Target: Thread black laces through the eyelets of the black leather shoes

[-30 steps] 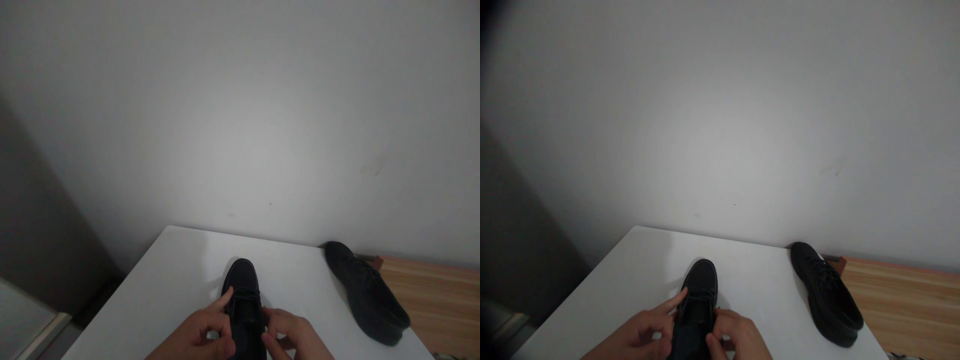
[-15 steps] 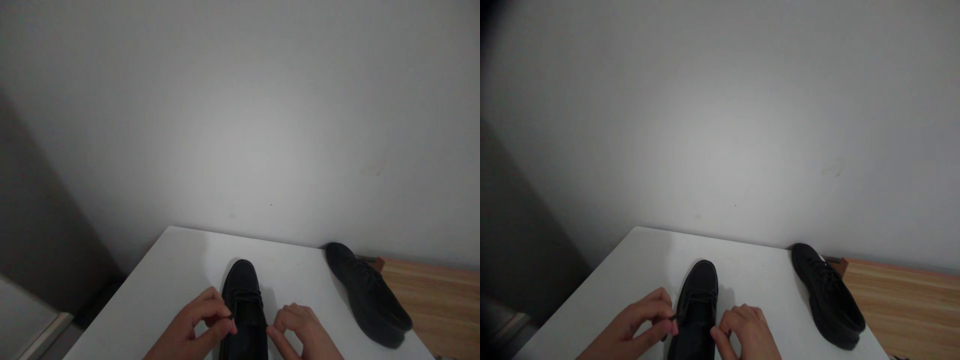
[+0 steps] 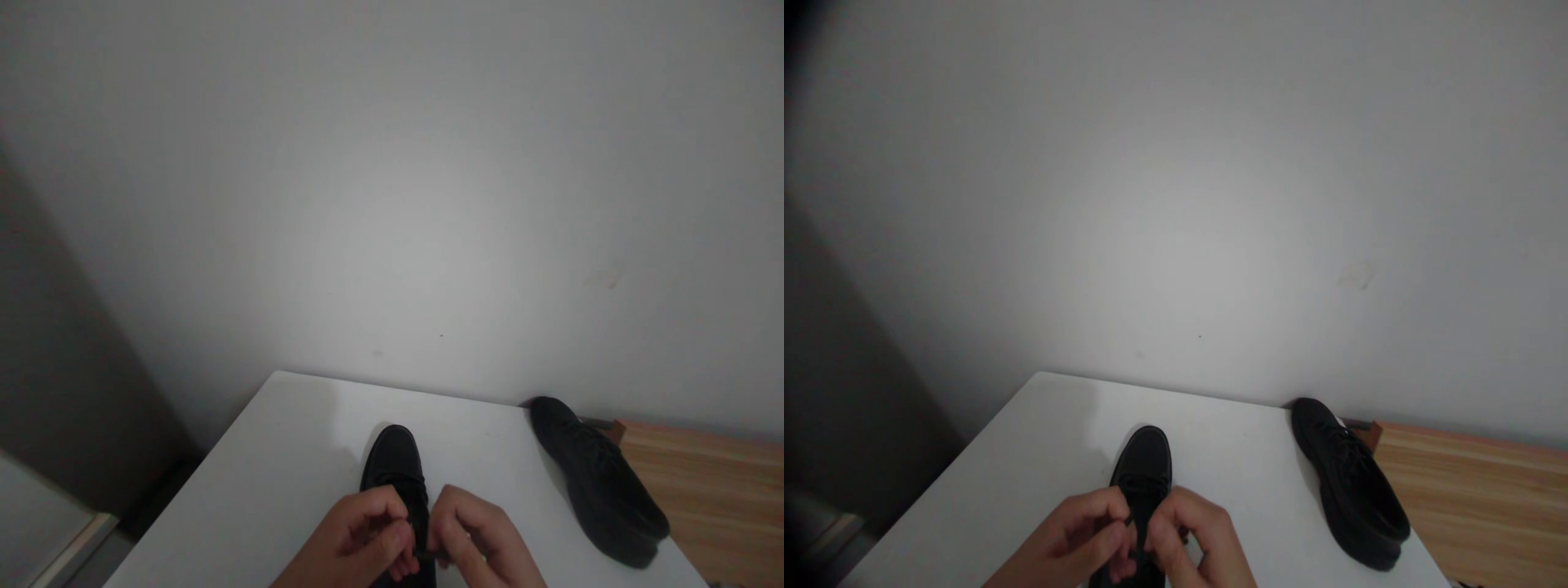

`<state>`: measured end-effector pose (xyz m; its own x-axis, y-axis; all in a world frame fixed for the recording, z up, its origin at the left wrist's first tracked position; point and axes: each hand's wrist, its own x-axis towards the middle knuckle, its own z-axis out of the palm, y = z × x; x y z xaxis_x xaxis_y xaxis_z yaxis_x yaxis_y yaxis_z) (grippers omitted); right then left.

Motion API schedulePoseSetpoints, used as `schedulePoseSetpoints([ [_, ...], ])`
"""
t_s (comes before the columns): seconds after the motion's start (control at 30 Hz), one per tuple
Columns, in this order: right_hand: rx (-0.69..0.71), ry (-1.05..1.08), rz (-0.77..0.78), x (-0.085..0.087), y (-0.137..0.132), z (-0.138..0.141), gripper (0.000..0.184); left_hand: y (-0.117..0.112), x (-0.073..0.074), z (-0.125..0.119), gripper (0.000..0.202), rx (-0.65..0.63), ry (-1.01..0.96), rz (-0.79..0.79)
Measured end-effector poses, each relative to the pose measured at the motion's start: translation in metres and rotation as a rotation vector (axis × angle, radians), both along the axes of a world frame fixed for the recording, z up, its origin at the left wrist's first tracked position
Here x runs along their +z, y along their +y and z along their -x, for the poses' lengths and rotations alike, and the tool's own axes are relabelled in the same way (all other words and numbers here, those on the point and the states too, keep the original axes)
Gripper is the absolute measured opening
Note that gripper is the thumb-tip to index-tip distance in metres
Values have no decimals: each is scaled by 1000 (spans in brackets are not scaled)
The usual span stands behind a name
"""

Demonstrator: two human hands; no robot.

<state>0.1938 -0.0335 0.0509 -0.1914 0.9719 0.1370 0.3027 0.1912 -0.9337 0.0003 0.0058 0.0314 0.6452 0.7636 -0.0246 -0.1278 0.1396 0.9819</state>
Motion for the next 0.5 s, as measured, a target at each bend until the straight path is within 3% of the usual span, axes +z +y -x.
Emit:
schedulePoseSetpoints([
  [0.07,-18,29,7,-5,8,-3,52,2,1,1,45,7,2,0],
  [0.23,31,54,-1,-27,21,4,27,4,5,-1,47,-16,1,32],
  [0.37,32,90,2,-30,25,11,17,6,11,-1,45,-26,-55,25],
  [0.5,-30,323,98,-29,28,13,33,13,8,5,42,-22,-201,23],
])
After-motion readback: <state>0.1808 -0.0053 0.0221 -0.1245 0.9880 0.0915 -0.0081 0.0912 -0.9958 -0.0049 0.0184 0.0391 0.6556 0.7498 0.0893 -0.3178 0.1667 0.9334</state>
